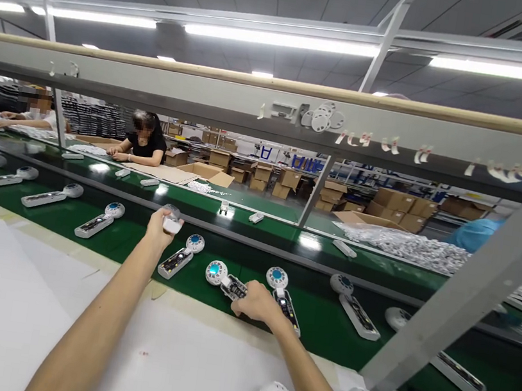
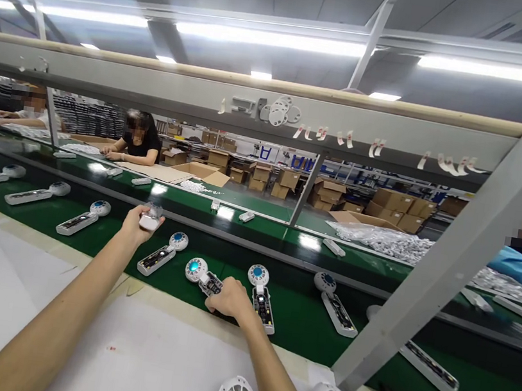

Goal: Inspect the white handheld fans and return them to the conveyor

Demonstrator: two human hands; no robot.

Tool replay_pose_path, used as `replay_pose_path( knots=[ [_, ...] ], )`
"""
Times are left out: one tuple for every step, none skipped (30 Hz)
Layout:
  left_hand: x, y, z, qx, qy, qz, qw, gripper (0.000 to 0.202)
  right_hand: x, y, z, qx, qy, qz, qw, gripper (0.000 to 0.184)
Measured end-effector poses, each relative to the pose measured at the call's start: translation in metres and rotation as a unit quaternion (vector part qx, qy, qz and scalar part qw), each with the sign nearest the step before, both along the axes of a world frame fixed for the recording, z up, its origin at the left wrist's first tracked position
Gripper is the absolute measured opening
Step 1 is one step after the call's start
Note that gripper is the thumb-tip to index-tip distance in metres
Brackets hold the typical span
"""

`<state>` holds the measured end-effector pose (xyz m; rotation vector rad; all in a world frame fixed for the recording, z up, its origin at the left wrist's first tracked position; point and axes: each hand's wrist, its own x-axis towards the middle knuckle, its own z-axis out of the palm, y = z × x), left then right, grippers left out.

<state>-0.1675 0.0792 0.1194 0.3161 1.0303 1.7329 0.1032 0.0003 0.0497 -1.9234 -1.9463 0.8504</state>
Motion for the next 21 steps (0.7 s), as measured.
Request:
replay_pose_path(
  knots=[
    [0.005,-0.005,0.012,0.020,-0.025,-0.036,0.999,0.031,0.002,0.001,0.005,-0.003,0.027,-0.013,1.000,0.021],
    [0.011,-0.012,0.022,0.037,-0.036,-0.072,0.996,0.029,0.004,0.002,0.010,0.000,0.059,-0.024,0.998,0.020],
    [0.017,-0.021,0.032,0.053,-0.040,-0.105,0.992,0.027,0.006,0.002,0.017,0.009,0.094,-0.033,0.995,0.020],
    [0.024,-0.030,0.041,0.070,-0.046,-0.135,0.987,0.026,0.008,0.001,0.026,0.022,0.126,-0.038,0.991,0.021],
    [0.031,-0.040,0.048,0.087,-0.049,-0.162,0.982,0.023,0.011,-0.002,0.036,0.039,0.164,-0.042,0.985,0.023],
    [0.038,-0.051,0.054,0.102,-0.048,-0.186,0.976,0.020,0.013,-0.006,0.046,0.055,0.215,-0.045,0.974,0.025],
    [0.045,-0.062,0.059,0.114,-0.046,-0.207,0.971,0.018,0.014,-0.012,0.058,0.068,0.278,-0.044,0.957,0.027],
    [0.051,-0.072,0.064,0.123,-0.044,-0.224,0.966,0.018,0.015,-0.019,0.069,0.077,0.351,-0.038,0.933,0.028],
    [0.057,-0.081,0.067,0.133,-0.039,-0.242,0.960,0.018,0.015,-0.026,0.080,0.083,0.425,-0.029,0.901,0.028],
    [0.061,-0.089,0.069,0.149,-0.027,-0.259,0.954,0.019,0.015,-0.034,0.089,0.089,0.486,-0.019,0.869,0.028],
    [0.065,-0.096,0.071,0.169,-0.009,-0.274,0.947,0.022,0.014,-0.042,0.098,0.100,0.528,-0.011,0.844,0.027],
    [0.068,-0.102,0.072,0.192,0.014,-0.290,0.937,0.026,0.012,-0.049,0.104,0.114,0.547,-0.006,0.829,0.026],
    [0.070,-0.107,0.073,0.217,0.039,-0.305,0.927,0.031,0.011,-0.055,0.110,0.133,0.555,-0.006,0.821,0.025],
    [0.071,-0.111,0.074,0.238,0.063,-0.320,0.915,0.036,0.009,-0.060,0.114,0.153,0.557,-0.009,0.816,0.024],
    [0.072,-0.115,0.074,0.255,0.082,-0.336,0.903,0.040,0.007,-0.065,0.117,0.173,0.556,-0.012,0.813,0.024],
    [0.073,-0.117,0.074,0.268,0.097,-0.352,0.892,0.042,0.006,-0.068,0.119,0.191,0.555,-0.011,0.810,0.024],
    [0.074,-0.120,0.075,0.282,0.111,-0.368,0.879,0.043,0.005,-0.071,0.120,0.206,0.554,-0.009,0.806,0.026],
    [0.074,-0.122,0.075,0.296,0.125,-0.380,0.867,0.044,0.004,-0.074,0.121,0.218,0.555,-0.005,0.803,0.029],
    [0.075,-0.124,0.075,0.310,0.139,-0.388,0.857,0.046,0.004,-0.076,0.121,0.226,0.555,0.001,0.800,0.032],
    [0.076,-0.126,0.076,0.321,0.151,-0.393,0.848,0.049,0.003,-0.077,0.122,0.231,0.558,0.008,0.797,0.034],
    [0.078,-0.128,0.076,0.330,0.159,-0.395,0.842,0.052,0.002,-0.079,0.122,0.236,0.561,0.015,0.793,0.036]
  ],
)
